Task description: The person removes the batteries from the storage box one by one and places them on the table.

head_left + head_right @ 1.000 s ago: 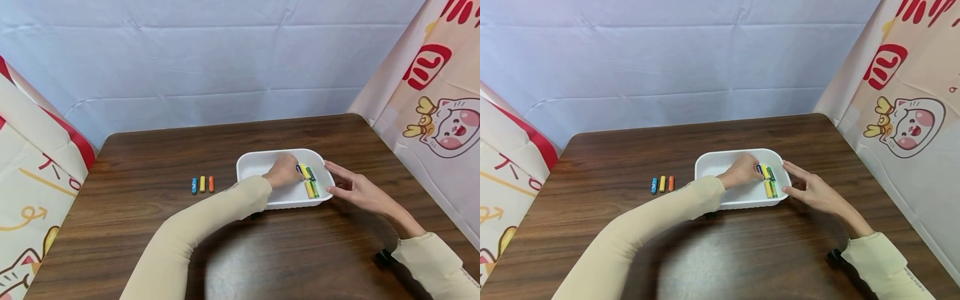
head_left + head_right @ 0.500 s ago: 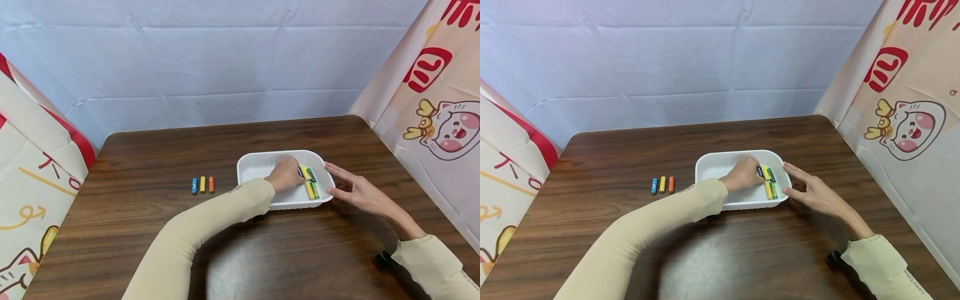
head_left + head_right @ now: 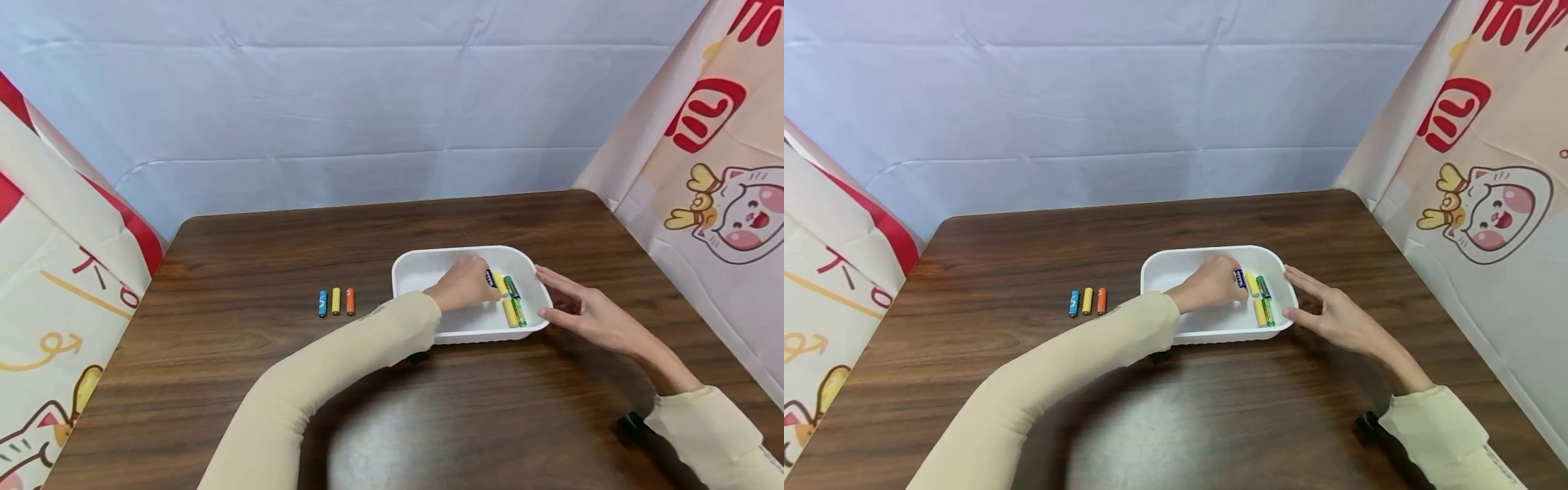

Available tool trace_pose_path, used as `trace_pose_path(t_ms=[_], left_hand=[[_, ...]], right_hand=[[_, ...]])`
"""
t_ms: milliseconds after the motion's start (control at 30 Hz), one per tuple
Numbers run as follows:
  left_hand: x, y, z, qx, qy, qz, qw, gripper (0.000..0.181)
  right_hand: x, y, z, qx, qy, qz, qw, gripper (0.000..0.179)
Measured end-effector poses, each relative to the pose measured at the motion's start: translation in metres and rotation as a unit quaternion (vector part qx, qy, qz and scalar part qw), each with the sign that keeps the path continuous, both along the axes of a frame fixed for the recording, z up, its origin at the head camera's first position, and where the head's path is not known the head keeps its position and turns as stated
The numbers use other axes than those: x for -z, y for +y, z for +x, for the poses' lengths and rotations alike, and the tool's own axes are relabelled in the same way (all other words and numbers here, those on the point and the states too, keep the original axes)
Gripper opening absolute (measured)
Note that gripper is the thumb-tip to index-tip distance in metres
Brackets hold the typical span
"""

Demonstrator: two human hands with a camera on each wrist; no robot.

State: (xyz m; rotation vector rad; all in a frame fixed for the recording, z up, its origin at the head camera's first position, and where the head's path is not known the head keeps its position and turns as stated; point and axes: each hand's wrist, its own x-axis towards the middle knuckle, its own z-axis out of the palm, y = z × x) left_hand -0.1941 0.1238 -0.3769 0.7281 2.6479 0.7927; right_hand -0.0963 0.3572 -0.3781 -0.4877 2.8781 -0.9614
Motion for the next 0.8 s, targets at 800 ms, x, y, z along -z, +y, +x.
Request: trace_pose_path(t_ms=[800], left_hand=[[-0.074,-0.135,0.013,0.050,0.015,0.093,0.9943,0.047]], right_hand=[[0.000,0.000,0.000,0.001,0.005,0.003,1.0000,0.075]])
